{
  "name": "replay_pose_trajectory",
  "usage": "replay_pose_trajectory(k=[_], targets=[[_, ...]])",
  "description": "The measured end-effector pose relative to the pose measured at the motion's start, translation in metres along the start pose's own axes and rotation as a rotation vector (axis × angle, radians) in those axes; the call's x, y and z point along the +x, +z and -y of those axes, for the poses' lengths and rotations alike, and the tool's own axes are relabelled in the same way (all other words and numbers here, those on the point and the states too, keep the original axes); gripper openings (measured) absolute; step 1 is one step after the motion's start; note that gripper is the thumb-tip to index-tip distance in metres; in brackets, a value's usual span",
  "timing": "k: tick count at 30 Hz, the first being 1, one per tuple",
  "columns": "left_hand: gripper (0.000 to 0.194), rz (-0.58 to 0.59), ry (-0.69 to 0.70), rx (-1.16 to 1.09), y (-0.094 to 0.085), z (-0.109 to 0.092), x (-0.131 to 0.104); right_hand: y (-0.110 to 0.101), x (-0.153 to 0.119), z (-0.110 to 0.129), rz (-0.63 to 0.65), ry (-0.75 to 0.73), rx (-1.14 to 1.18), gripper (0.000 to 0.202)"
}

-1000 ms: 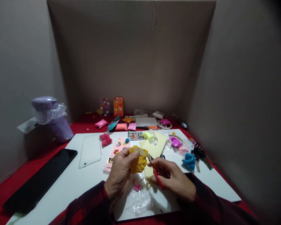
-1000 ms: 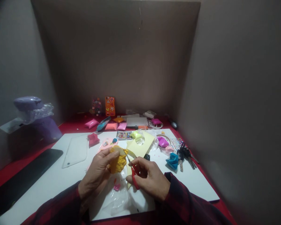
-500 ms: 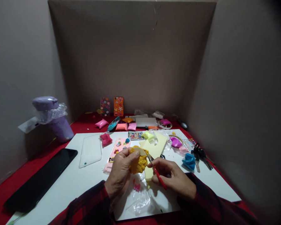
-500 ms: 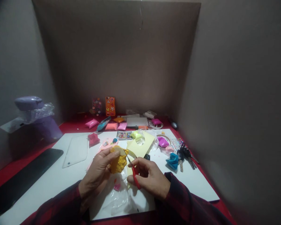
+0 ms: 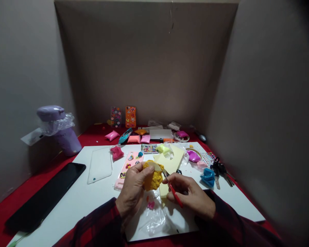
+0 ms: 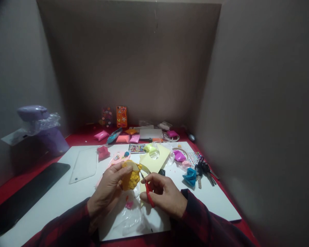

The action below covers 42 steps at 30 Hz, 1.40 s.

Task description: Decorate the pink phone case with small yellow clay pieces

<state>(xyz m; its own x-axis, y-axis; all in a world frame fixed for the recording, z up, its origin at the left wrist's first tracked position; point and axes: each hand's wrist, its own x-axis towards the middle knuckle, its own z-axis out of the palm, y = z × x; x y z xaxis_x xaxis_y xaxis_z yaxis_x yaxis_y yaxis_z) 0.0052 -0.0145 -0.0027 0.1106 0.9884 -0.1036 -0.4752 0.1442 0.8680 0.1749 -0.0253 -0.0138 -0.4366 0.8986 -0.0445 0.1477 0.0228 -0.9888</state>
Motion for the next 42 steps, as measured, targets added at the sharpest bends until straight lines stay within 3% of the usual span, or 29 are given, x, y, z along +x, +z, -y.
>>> replay_pose_trajectory(k=[24,42], targets=[[0.018,-0.009,-0.010,0.004,0.0018,-0.0014,-0.0003,-0.0022,0.0005,-0.0055,0.031,-0.049,0.013,0.022],[0.017,0.043,-0.022,0.034,0.0012,-0.0046,-0.0011,-0.0018,0.0001,-0.0052,0.030,-0.001,0.029,0.022]])
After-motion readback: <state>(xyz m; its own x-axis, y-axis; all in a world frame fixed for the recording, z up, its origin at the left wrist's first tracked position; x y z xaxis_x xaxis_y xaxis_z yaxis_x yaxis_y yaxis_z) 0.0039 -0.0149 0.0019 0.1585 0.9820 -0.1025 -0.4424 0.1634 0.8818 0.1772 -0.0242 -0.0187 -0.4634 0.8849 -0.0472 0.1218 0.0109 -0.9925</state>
